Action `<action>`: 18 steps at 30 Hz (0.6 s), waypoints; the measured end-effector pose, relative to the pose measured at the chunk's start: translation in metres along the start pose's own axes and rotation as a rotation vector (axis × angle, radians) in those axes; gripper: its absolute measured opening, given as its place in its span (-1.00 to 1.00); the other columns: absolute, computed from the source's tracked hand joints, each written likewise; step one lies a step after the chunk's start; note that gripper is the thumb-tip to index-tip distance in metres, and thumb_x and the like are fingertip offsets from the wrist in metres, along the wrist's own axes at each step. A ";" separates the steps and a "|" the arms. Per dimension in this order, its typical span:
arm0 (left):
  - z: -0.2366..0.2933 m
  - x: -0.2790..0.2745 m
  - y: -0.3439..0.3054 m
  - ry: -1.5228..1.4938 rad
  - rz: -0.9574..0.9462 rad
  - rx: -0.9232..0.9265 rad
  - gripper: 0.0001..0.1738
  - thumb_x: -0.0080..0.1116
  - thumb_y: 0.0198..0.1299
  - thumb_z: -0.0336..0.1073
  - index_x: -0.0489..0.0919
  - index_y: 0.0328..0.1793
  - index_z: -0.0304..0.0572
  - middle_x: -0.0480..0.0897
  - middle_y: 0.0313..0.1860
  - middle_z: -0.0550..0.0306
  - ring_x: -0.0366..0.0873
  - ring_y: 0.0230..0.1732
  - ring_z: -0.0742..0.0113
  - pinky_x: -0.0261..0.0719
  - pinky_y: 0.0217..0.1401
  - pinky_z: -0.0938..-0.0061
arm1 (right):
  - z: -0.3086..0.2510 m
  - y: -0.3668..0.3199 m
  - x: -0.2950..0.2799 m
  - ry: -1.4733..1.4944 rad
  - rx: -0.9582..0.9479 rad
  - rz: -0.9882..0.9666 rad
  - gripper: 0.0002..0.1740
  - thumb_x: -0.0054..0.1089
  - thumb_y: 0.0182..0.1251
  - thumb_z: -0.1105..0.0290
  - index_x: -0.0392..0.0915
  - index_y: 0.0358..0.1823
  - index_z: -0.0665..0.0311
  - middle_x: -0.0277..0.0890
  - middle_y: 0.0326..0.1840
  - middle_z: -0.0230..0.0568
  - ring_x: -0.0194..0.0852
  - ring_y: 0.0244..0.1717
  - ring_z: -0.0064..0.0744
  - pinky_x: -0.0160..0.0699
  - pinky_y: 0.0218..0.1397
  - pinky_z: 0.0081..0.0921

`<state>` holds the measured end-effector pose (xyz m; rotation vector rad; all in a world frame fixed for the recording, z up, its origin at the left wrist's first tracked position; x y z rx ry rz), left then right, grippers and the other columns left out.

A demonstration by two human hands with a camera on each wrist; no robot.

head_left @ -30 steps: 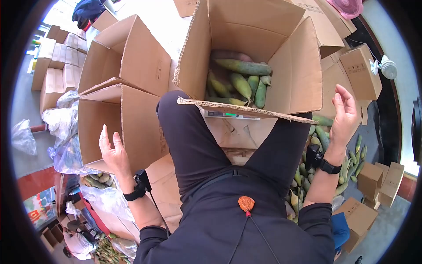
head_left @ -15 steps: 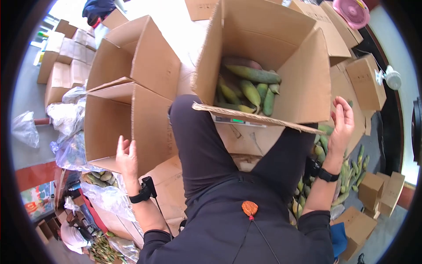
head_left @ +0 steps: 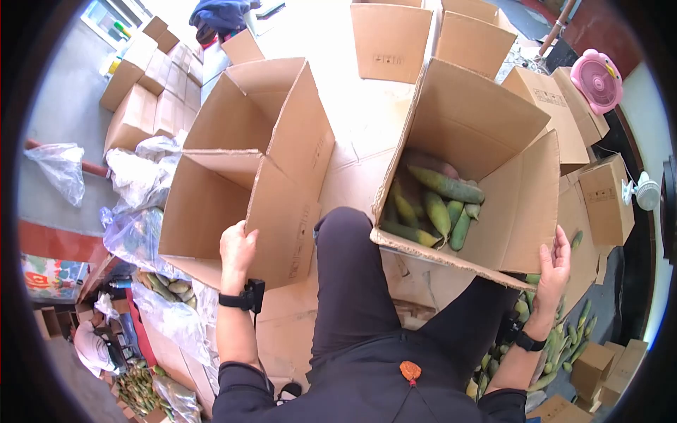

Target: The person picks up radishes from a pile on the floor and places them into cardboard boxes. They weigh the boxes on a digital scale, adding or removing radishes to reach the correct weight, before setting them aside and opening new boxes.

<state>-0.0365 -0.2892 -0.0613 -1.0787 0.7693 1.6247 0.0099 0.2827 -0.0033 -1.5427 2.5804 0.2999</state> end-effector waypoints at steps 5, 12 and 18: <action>-0.032 0.017 0.021 -0.467 0.004 0.080 -0.58 0.19 0.22 -0.08 0.57 0.04 -0.25 0.67 -0.35 0.04 0.65 -0.30 0.19 0.55 -0.30 0.34 | 0.000 0.000 -0.003 -0.016 0.003 0.009 -0.45 0.05 0.32 0.55 0.19 0.33 0.50 0.31 0.28 -0.06 0.24 0.32 -0.34 0.15 0.41 -0.40; -0.009 -0.006 0.123 -0.925 -0.194 -0.621 0.15 -0.08 0.12 0.50 -0.14 0.57 -0.18 -0.12 0.54 -0.34 0.07 0.44 -0.39 0.58 -0.01 -0.16 | 0.002 0.002 0.000 0.026 0.070 -0.009 -0.44 0.08 0.31 0.54 0.19 0.32 0.52 0.32 0.28 -0.05 0.25 0.32 -0.33 0.15 0.41 -0.39; -0.038 0.061 0.212 -1.214 -0.209 -0.701 -0.33 0.20 0.18 0.12 0.36 0.23 -0.22 0.46 0.15 -0.22 0.50 0.07 -0.24 0.55 -0.03 -0.28 | -0.002 0.002 0.001 0.031 0.114 0.019 -0.42 0.07 0.26 0.57 0.19 0.32 0.54 0.32 0.28 -0.04 0.25 0.32 -0.32 0.12 0.42 -0.39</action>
Point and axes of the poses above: each hand's wrist, its own y-axis towards the middle knuckle, its own x-axis out of the palm, z = x × y, the point moved 3 cm from there along y, towards the middle knuckle
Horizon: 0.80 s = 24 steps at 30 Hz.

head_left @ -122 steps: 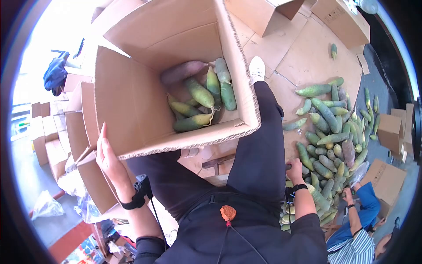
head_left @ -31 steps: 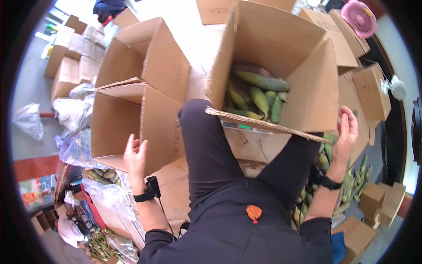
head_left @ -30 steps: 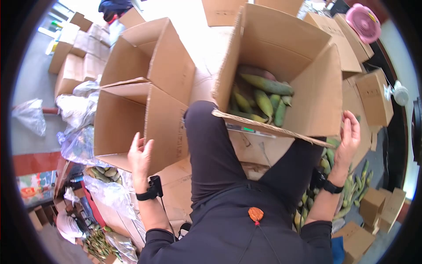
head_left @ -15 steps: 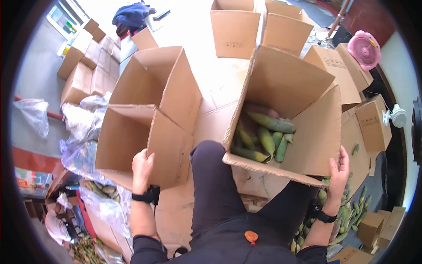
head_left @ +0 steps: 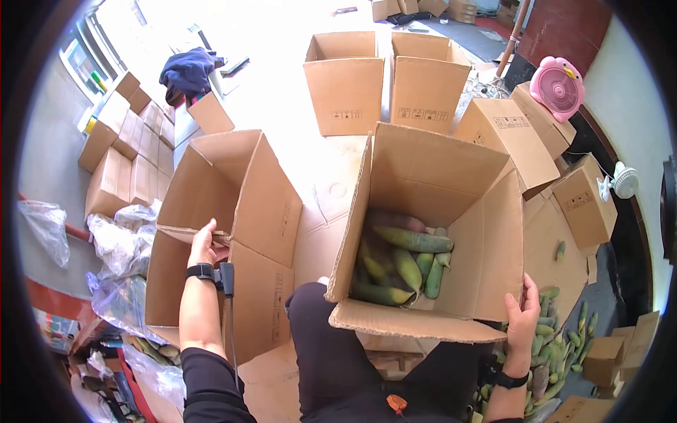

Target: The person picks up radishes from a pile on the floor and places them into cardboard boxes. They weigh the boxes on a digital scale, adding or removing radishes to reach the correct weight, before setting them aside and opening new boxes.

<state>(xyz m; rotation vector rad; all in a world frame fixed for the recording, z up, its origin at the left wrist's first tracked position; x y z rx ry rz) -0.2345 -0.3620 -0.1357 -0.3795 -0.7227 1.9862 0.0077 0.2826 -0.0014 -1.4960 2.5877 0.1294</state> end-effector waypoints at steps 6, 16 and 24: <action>0.003 -0.008 0.017 0.015 0.187 0.039 -0.78 -0.09 -0.10 -0.44 0.40 -0.26 -0.34 0.50 -0.35 -0.15 0.58 -0.37 -0.14 0.64 -0.33 -0.25 | 0.002 0.001 0.000 0.030 0.057 0.037 -0.43 0.06 0.24 0.54 0.22 0.30 0.49 0.36 0.23 -0.12 0.29 0.25 -0.38 0.17 0.37 -0.43; 0.051 0.129 -0.014 0.311 -0.013 0.334 -0.76 -0.17 -0.14 -0.60 0.39 -0.27 -0.40 0.46 -0.54 -0.04 0.54 -0.63 -0.02 0.54 -0.75 -0.01 | -0.008 0.004 0.003 0.013 0.109 -0.008 -0.38 0.02 0.18 0.62 0.15 0.32 0.52 0.31 0.25 -0.06 0.29 0.27 -0.34 0.20 0.36 -0.40; 0.068 0.295 0.012 0.505 -0.187 0.431 -0.66 -0.14 -0.14 -0.61 0.37 -0.14 -0.34 0.42 -0.45 -0.02 0.51 -0.58 0.07 0.47 -0.77 0.10 | -0.003 0.002 0.002 0.004 0.136 0.058 -0.39 0.07 0.18 0.55 0.21 0.30 0.50 0.38 0.20 -0.14 0.33 0.22 -0.39 0.21 0.35 -0.42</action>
Point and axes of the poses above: each hand's wrist, its own y-axis towards the middle knuckle, its own x-axis out of the palm, z = x × y, the point moved 3 cm from there along y, towards the middle knuckle
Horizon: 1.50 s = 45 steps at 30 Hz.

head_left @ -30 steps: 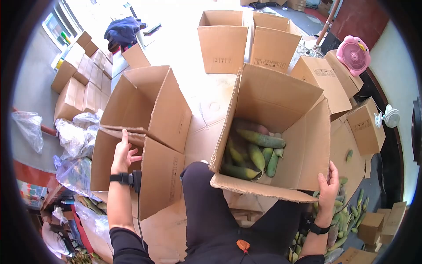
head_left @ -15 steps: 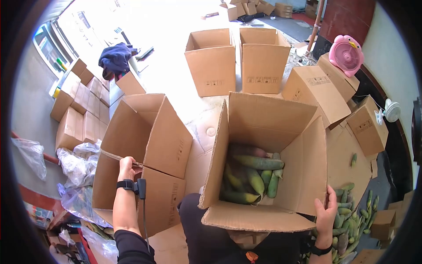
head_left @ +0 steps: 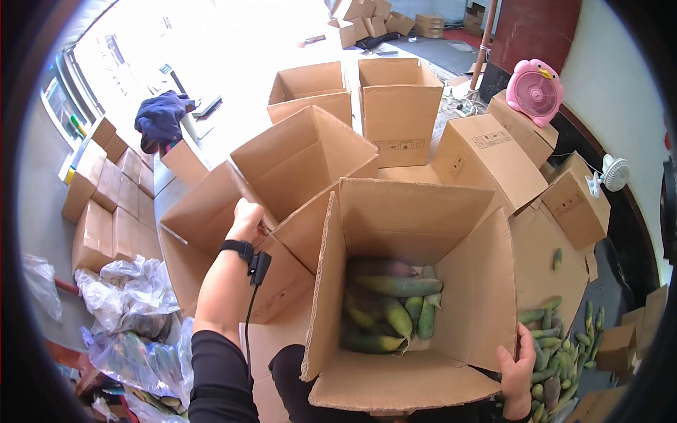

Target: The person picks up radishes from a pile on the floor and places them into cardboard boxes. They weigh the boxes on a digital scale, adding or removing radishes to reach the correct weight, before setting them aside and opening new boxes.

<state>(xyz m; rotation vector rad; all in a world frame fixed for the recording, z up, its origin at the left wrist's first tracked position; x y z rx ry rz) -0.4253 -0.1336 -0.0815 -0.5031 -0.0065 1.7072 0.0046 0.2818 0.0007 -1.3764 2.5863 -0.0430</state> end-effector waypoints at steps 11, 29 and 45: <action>0.077 0.177 0.045 0.053 -0.333 0.259 -0.56 -0.08 -0.03 -0.57 0.41 0.06 -0.21 0.57 -0.31 -0.03 0.62 -0.52 0.09 0.63 -0.67 0.16 | -0.002 0.003 -0.001 -0.117 0.056 -0.028 -0.36 0.05 0.15 0.51 0.18 0.32 0.45 0.37 0.19 -0.15 0.33 0.20 -0.39 0.23 0.32 -0.43; 0.013 -0.027 -0.020 0.554 0.455 0.944 0.04 0.47 -0.12 -0.13 0.15 0.49 -0.15 0.19 0.44 -0.27 0.19 0.42 -0.15 0.24 0.38 0.02 | -0.010 0.005 0.006 -0.140 0.087 -0.066 -0.34 -0.01 0.15 0.53 0.14 0.35 0.47 0.34 0.22 -0.11 0.31 0.22 -0.35 0.22 0.33 -0.43; -0.060 0.055 0.053 -0.160 -0.055 0.026 -0.32 0.35 0.09 -0.04 0.32 0.25 -0.13 0.53 0.07 0.00 0.54 -0.12 0.16 0.60 -0.35 0.22 | -0.015 0.006 0.010 -0.167 0.008 -0.084 -0.39 -0.01 0.22 0.59 0.14 0.34 0.51 0.32 0.23 -0.07 0.30 0.25 -0.33 0.21 0.34 -0.41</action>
Point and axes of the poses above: each hand's wrist, its own y-axis towards the middle knuckle, its own x-axis out of the palm, z = x × y, the point moved 3 cm from there along y, towards the middle knuckle
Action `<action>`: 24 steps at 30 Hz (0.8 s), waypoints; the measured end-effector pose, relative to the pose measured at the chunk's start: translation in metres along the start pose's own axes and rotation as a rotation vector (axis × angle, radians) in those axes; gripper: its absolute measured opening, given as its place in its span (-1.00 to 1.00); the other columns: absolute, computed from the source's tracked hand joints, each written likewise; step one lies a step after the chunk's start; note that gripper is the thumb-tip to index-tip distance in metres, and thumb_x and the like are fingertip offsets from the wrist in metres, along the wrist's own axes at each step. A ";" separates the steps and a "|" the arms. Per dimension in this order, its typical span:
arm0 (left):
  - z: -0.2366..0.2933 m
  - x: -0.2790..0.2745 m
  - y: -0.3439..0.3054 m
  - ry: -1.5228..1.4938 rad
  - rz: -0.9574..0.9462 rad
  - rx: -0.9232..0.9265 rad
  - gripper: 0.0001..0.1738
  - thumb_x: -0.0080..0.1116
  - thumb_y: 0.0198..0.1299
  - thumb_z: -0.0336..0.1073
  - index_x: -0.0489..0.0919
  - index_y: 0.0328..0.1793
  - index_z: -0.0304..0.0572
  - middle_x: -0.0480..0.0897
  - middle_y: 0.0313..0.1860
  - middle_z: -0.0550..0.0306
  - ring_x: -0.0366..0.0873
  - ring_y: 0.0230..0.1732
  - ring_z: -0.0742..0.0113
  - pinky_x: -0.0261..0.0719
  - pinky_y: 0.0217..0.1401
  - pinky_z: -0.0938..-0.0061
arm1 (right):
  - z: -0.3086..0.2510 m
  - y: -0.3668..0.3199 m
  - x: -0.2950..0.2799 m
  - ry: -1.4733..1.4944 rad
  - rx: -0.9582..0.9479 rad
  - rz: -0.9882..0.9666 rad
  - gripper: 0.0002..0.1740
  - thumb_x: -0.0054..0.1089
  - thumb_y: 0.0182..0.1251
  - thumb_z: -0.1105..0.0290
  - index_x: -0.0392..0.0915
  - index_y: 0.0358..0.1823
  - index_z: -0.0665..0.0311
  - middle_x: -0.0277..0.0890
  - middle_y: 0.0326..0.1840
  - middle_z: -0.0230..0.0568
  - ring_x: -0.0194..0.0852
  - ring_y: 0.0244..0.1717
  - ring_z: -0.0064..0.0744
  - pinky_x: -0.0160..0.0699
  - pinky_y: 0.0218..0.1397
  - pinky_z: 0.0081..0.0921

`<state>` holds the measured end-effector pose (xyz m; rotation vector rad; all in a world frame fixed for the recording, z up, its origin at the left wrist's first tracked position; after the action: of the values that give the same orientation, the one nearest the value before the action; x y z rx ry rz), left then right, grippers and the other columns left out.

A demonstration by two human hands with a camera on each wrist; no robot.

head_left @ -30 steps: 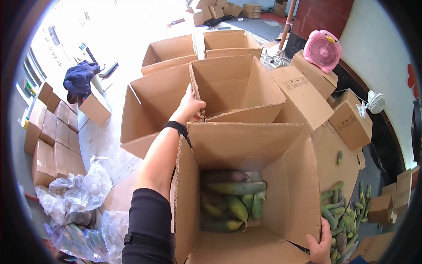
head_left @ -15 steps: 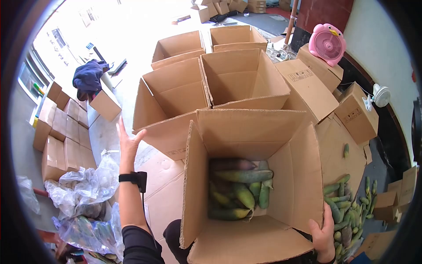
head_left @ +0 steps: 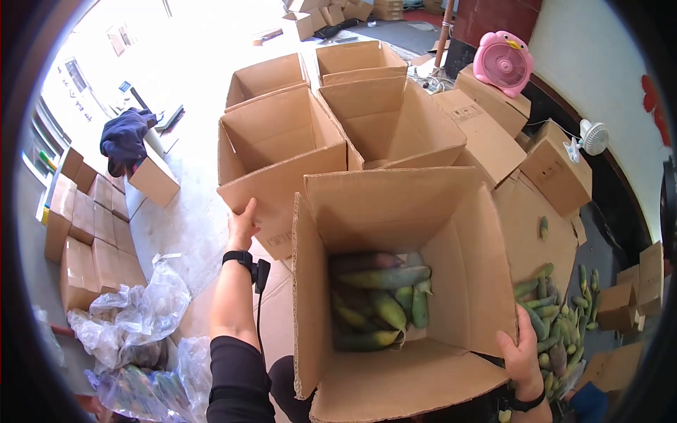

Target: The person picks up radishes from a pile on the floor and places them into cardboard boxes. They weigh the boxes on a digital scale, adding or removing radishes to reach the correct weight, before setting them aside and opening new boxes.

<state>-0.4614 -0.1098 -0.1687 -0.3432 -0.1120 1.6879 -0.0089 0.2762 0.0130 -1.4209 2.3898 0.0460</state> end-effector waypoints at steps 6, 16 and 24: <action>-0.001 -0.015 -0.026 -0.033 -0.139 -0.141 -0.32 0.23 0.21 -0.10 0.23 0.37 -0.17 0.32 0.25 -0.14 0.31 0.23 -0.28 0.59 -0.01 -0.13 | 0.008 -0.003 -0.004 0.059 0.007 0.008 -0.41 -0.02 0.24 0.57 0.16 0.34 0.47 0.34 0.22 -0.08 0.31 0.24 -0.35 0.21 0.34 -0.42; 0.085 -0.009 -0.231 0.126 -0.512 0.018 -0.13 0.04 0.32 0.09 -0.01 0.54 -0.30 0.28 0.41 -0.09 0.42 0.26 0.00 0.72 -0.22 0.30 | -0.004 -0.004 -0.012 -0.139 -0.094 -0.146 -0.43 0.08 0.21 0.50 0.23 0.27 0.49 0.43 0.14 -0.02 0.36 0.20 -0.30 0.26 0.31 -0.40; 0.122 0.013 -0.300 1.159 -0.436 0.288 -0.43 0.21 0.13 0.02 0.59 -0.13 -0.52 0.63 -0.21 -0.40 0.61 -0.06 -0.17 0.58 -0.02 0.20 | -0.026 0.063 -0.028 -0.794 -0.015 -0.185 -0.61 0.24 0.10 0.22 0.52 -0.44 0.53 0.56 -0.52 -0.01 0.56 -0.46 -0.30 0.50 -0.36 -0.30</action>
<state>-0.2121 -0.0374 0.0258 -0.9421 0.8425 0.8625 -0.0582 0.3252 0.0368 -1.2941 1.6082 0.4842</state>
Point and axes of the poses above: each hand's wrist, its own y-axis towards the middle knuckle, its own x-axis out of the palm, z = x × y, the point moved 3 cm from there along y, towards the middle knuckle
